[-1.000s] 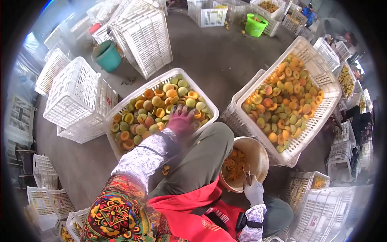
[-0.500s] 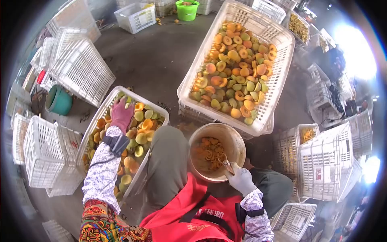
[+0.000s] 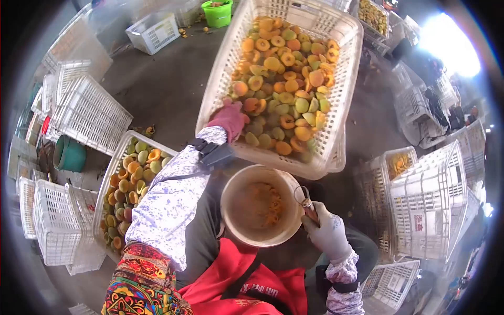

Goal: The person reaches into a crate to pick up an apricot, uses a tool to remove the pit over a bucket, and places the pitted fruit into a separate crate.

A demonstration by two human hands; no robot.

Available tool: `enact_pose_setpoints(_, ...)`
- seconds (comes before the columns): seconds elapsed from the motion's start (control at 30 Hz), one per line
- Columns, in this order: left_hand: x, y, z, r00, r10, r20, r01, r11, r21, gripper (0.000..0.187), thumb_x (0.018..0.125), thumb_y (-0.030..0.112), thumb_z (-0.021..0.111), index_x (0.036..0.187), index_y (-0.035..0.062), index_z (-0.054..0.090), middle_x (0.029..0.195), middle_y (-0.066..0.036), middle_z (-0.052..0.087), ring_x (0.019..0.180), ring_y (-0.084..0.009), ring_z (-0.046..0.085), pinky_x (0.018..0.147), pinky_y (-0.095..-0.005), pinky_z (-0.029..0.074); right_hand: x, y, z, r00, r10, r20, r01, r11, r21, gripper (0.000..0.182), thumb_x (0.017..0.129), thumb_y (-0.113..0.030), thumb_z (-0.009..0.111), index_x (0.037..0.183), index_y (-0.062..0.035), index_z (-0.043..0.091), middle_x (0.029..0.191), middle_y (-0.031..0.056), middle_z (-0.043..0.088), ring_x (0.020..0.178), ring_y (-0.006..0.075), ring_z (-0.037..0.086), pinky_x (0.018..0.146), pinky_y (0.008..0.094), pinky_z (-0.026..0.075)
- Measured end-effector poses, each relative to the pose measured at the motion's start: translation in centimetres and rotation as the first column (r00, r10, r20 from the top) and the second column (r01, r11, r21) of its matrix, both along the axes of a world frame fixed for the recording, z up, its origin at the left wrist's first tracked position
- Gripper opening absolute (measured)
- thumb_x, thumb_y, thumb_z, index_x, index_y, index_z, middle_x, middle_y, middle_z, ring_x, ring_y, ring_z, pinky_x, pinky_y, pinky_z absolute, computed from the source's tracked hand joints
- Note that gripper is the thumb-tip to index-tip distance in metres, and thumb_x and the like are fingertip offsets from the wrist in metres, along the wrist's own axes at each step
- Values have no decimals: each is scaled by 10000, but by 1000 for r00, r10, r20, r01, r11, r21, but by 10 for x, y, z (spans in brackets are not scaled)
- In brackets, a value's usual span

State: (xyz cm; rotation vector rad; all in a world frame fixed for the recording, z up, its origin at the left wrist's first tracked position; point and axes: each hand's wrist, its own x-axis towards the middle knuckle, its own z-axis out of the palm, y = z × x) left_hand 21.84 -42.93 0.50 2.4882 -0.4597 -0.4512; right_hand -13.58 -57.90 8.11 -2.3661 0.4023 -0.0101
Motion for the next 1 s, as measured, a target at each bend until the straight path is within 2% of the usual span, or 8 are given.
enact_pose_setpoints(0.3,-21,1,47,962,-192,196,85,888,452,352,865,213,528,1188,74,540,1199,-205,562,1023,-379,609,853,-461,497,2,5,1,987,74,143,-53,989,-140,224,841,-216,650,1013,-77,614,734,150,656,667,314,655,581,393,512)
enact_pose_setpoints(0.53,-1,-23,80,872,-197,449,66,955,290,466,841,237,581,1271,85,488,1229,-217,515,1026,-375,600,885,-445,486,1,10,9,993,52,102,-44,996,-84,239,829,-215,679,1025,-89,626,753,142,660,670,296,659,581,366,518)
enact_pose_setpoints(0.67,35,-35,40,882,-281,379,95,892,441,348,821,124,591,1166,101,553,1167,-177,542,954,-400,628,775,-482,514,4,5,8,993,56,108,-48,996,-80,271,829,-210,674,1060,-84,611,762,145,662,679,301,660,588,377,520)
enact_pose_setpoints(0.73,16,-30,54,881,-240,408,89,931,354,374,830,113,602,1200,133,555,1062,-133,585,944,-355,644,740,-463,525,6,2,5,991,52,124,-43,996,-74,289,829,-200,670,1084,-83,599,764,146,662,685,306,659,592,383,519)
enact_pose_setpoints(0.77,1,-26,66,1000,-1,-4,0,956,-295,385,855,110,566,1237,92,523,1048,-129,595,938,-338,642,798,-447,526,9,1,3,989,54,140,-46,997,-64,308,830,-191,665,1108,-82,588,766,147,661,690,312,658,596,389,519)
enact_pose_setpoints(0.8,-12,-18,73,877,-51,-477,-354,604,-714,401,880,107,530,1274,52,490,1034,-125,604,932,-321,639,855,-430,528,14,2,2,979,57,194,-48,997,-52,331,829,-174,656,1130,-68,568,753,147,654,689,319,654,594,400,515)
enact_pose_setpoints(0.87,-16,12,35,620,-626,-474,-533,108,-839,388,938,160,483,1297,12,469,1104,-147,615,965,-326,628,892,-462,516,33,11,17,945,37,324,-44,999,14,294,830,-161,651,1089,-53,564,716,146,639,657,321,645,573,404,506)
enact_pose_setpoints(1.0,-104,20,61,660,-574,-485,-612,-36,-790,393,933,146,476,1304,17,465,1153,-148,609,1017,-303,617,904,-422,510,73,37,40,891,89,445,21,972,-235,249,850,-216,630,1030,-60,559,653,131,620,598,308,638,543,394,506)
